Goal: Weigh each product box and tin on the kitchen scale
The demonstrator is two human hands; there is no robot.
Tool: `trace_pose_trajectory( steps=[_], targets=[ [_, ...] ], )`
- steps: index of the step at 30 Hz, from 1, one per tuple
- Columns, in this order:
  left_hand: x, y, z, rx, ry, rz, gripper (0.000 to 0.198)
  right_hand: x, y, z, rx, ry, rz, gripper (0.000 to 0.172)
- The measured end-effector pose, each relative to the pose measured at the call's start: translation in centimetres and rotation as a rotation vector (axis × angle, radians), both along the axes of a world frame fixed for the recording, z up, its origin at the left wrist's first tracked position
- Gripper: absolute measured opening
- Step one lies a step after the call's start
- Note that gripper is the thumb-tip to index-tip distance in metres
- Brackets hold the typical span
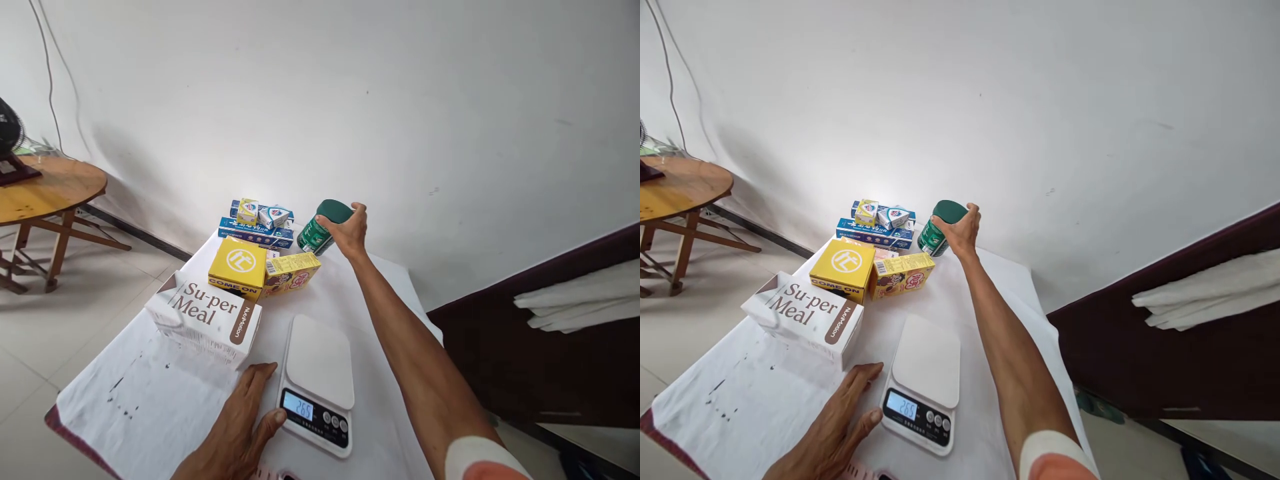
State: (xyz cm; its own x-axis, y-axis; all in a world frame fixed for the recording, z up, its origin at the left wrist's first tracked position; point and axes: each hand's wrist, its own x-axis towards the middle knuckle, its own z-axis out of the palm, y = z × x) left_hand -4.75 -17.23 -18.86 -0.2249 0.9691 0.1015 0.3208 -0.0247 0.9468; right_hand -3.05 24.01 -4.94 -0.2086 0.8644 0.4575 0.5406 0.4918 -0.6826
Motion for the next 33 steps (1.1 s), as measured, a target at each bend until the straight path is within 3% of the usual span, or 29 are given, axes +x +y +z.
trace_pose_trajectory(
  steps=[4,8,15,20,23,25,27,30,33],
  targets=[
    [0.2,0.3,-2.3,0.034,0.019,-0.014,0.063,-2.3,0.6,-1.6,-0.048,-0.019,0.012,0.103],
    [0.5,0.2,-2.5,0.048,0.021,-0.020,0.064,-3.0,0.3,-2.7,-0.096,-0.045,0.017,0.105],
    [0.2,-0.4,1.1,-0.054,0.031,0.004,0.058,-3.2,0.1,-3.3,-0.142,-0.092,0.038,0.117],
    [-0.2,-0.4,3.2,-0.072,0.074,-0.029,0.055,-2.1,-0.7,-1.9,-0.132,-0.136,0.097,0.119],
    [-0.3,-0.4,3.2,-0.053,0.119,-0.043,0.055,-0.3,-4.7,0.0,0.057,-0.097,0.171,0.094],
    [-0.3,-0.5,3.0,-0.043,0.139,-0.050,0.054,1.3,-9.4,1.2,0.118,-0.036,0.290,0.067],
    [-0.3,-0.5,2.8,-0.029,0.152,-0.052,0.054,2.6,-15.0,1.9,0.073,0.011,0.444,0.051],
    [-0.4,-0.7,2.7,-0.001,0.168,-0.039,0.052,3.8,-22.7,1.0,-0.048,-0.017,0.622,0.058],
    [-0.5,-0.7,2.8,0.039,0.185,-0.026,0.048,3.7,-27.2,-1.4,-0.114,-0.084,0.675,0.069]
  ],
)
